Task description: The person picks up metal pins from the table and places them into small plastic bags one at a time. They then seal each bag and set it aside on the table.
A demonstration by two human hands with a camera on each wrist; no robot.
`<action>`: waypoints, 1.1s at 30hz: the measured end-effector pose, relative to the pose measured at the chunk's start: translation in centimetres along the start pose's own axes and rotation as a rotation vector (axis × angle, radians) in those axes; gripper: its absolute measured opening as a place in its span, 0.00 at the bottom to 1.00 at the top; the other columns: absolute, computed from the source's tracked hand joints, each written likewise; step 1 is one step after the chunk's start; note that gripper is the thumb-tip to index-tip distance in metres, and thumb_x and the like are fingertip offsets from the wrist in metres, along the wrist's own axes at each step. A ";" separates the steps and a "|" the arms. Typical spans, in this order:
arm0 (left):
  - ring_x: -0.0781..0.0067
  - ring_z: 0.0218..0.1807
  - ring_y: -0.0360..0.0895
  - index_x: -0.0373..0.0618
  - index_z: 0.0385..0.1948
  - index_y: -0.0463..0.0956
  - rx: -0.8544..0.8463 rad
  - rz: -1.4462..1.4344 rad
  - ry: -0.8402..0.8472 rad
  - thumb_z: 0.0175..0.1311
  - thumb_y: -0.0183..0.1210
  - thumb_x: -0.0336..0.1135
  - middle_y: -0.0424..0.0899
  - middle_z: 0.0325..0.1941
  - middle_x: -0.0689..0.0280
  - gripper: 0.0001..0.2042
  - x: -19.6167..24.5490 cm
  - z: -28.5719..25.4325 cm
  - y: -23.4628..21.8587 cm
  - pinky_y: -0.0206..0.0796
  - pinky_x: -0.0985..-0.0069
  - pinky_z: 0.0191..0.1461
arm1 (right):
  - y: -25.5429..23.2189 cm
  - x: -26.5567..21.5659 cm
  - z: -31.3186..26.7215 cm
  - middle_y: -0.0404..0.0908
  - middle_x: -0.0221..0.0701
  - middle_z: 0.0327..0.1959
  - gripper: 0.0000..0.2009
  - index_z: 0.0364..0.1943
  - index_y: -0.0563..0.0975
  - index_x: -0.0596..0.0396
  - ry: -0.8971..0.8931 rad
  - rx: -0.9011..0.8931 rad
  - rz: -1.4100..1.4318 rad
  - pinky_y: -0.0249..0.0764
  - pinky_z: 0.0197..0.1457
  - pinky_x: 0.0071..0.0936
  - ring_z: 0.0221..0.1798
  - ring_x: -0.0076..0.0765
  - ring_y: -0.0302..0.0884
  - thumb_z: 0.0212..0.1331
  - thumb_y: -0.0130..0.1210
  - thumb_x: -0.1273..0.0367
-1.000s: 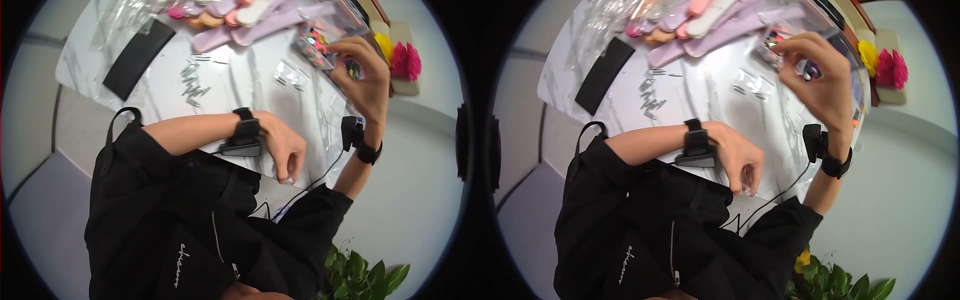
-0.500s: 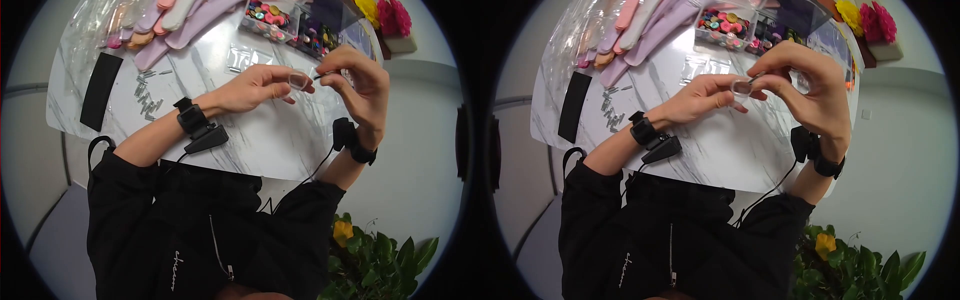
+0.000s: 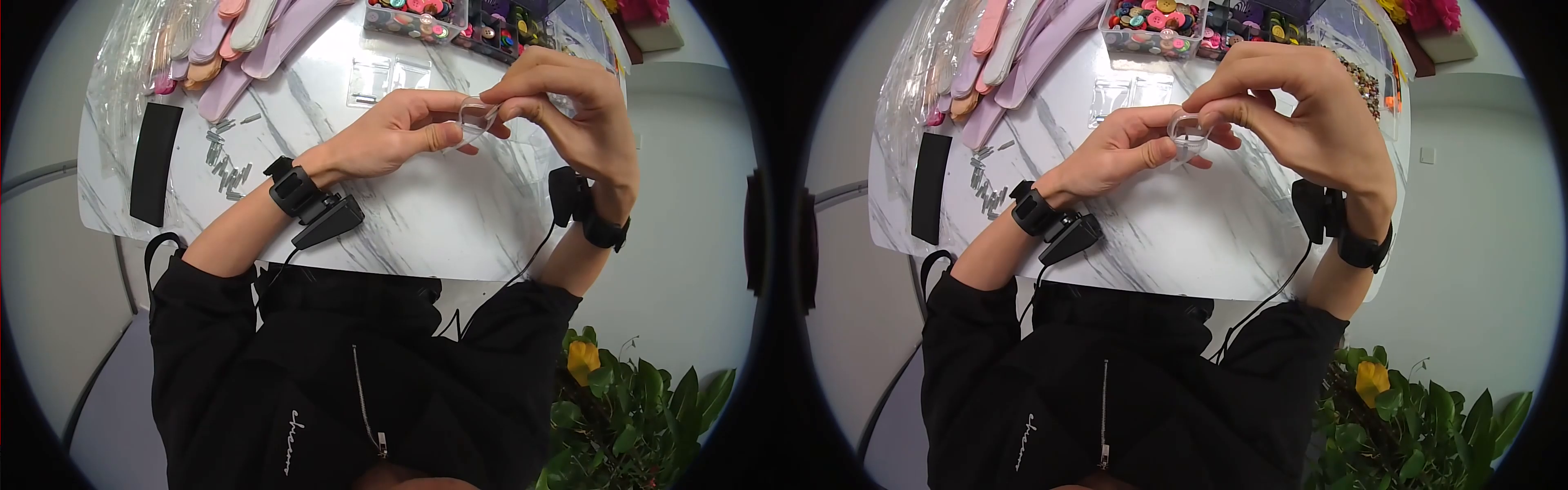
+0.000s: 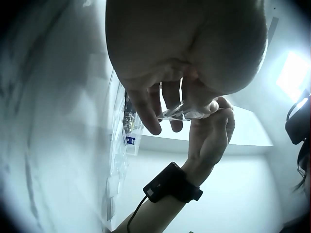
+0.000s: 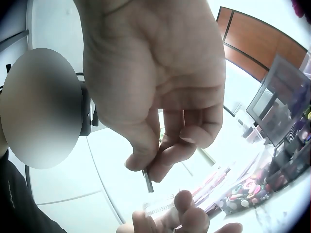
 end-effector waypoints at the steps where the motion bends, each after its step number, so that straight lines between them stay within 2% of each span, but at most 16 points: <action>1: 0.69 0.61 0.71 0.40 0.61 0.67 0.000 -0.007 0.001 0.70 0.51 0.44 0.76 0.58 0.60 0.23 0.0 0.0 0.1 0.67 0.68 0.62 | 0.0 0.0 -0.1 0.78 0.28 0.25 0.05 0.34 0.83 0.58 0.007 0.001 0.014 0.65 0.30 0.19 0.30 0.23 0.74 0.54 0.60 0.77; 3: 0.69 0.62 0.71 0.40 0.61 0.67 0.000 -0.018 0.005 0.70 0.51 0.44 0.76 0.58 0.59 0.23 0.1 0.0 0.2 0.67 0.68 0.63 | 0.0 0.0 -0.1 0.78 0.29 0.25 0.05 0.35 0.83 0.58 0.011 0.002 0.026 0.66 0.30 0.19 0.31 0.24 0.75 0.54 0.60 0.77; 6: 0.68 0.62 0.70 0.40 0.61 0.67 0.016 -0.033 0.024 0.70 0.50 0.44 0.75 0.59 0.58 0.23 0.1 0.0 0.3 0.67 0.68 0.63 | -0.3 0.1 -0.3 0.80 0.32 0.34 0.09 0.40 0.82 0.59 0.028 0.047 0.110 0.69 0.35 0.22 0.33 0.29 0.75 0.55 0.60 0.74; 11: 0.67 0.64 0.69 0.38 0.62 0.66 0.031 -0.088 0.026 0.72 0.48 0.44 0.74 0.60 0.56 0.23 0.2 0.0 -0.2 0.68 0.68 0.62 | -1.1 0.8 -0.5 0.79 0.30 0.36 0.11 0.44 0.81 0.57 0.121 0.084 0.022 0.67 0.34 0.20 0.33 0.25 0.74 0.56 0.60 0.71; 14: 0.67 0.63 0.70 0.37 0.60 0.67 0.035 -0.170 0.017 0.72 0.47 0.46 0.75 0.58 0.56 0.24 -0.1 0.1 -0.2 0.68 0.69 0.61 | 0.3 1.5 -0.8 0.79 0.27 0.33 0.10 0.41 0.81 0.56 0.194 -0.080 -0.133 0.63 0.30 0.18 0.31 0.21 0.72 0.55 0.60 0.70; 16: 0.66 0.62 0.71 0.36 0.60 0.68 0.035 -0.214 0.009 0.72 0.47 0.46 0.76 0.58 0.56 0.24 -0.3 0.1 -0.2 0.69 0.69 0.61 | 0.6 1.7 -0.7 0.79 0.26 0.32 0.08 0.39 0.81 0.56 0.199 -0.064 -0.139 0.62 0.29 0.17 0.31 0.20 0.72 0.55 0.60 0.70; 20: 0.66 0.56 0.76 0.34 0.55 0.72 0.168 -0.254 -0.039 0.71 0.50 0.43 0.78 0.54 0.55 0.21 0.2 0.2 -0.9 0.73 0.72 0.55 | 0.6 1.9 -0.5 0.79 0.24 0.28 0.05 0.32 0.80 0.57 0.223 -0.014 -0.152 0.60 0.27 0.17 0.29 0.18 0.71 0.56 0.60 0.71; 23: 0.67 0.48 0.82 0.33 0.49 0.76 0.268 0.006 -0.099 0.69 0.54 0.38 0.82 0.46 0.55 0.16 1.0 -0.1 -1.0 0.77 0.76 0.46 | 0.6 2.1 -0.4 0.78 0.24 0.26 0.04 0.29 0.79 0.57 0.263 0.027 -0.145 0.60 0.27 0.16 0.27 0.18 0.71 0.56 0.60 0.71; 27: 0.67 0.43 0.84 0.32 0.46 0.77 0.307 0.024 -0.121 0.67 0.56 0.33 0.84 0.41 0.55 0.13 0.6 -0.3 -1.3 0.79 0.78 0.39 | 1.2 2.1 -0.3 0.78 0.24 0.25 0.05 0.28 0.79 0.57 0.259 0.006 -0.133 0.60 0.26 0.16 0.27 0.17 0.70 0.55 0.60 0.70; 30: 0.65 0.43 0.84 0.31 0.45 0.77 0.305 0.028 -0.123 0.68 0.55 0.33 0.84 0.40 0.54 0.13 0.6 -0.3 -1.2 0.79 0.78 0.38 | 1.2 2.8 -0.6 0.77 0.23 0.25 0.05 0.28 0.78 0.57 0.348 -0.035 -0.082 0.60 0.26 0.17 0.27 0.17 0.70 0.55 0.59 0.71; 33: 0.64 0.43 0.84 0.30 0.44 0.77 0.308 0.025 -0.129 0.68 0.54 0.33 0.84 0.40 0.54 0.13 0.8 -0.4 -1.2 0.79 0.77 0.38 | 1.4 2.6 -0.3 0.76 0.24 0.24 0.06 0.27 0.76 0.59 0.295 -0.044 -0.074 0.60 0.27 0.17 0.27 0.18 0.69 0.56 0.58 0.71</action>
Point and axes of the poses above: each hand's wrist, its own z-axis towards the middle knuckle, its own y-axis out of the palm, x = y × z, the point moved 7 cm from there along z, towards the middle knuckle
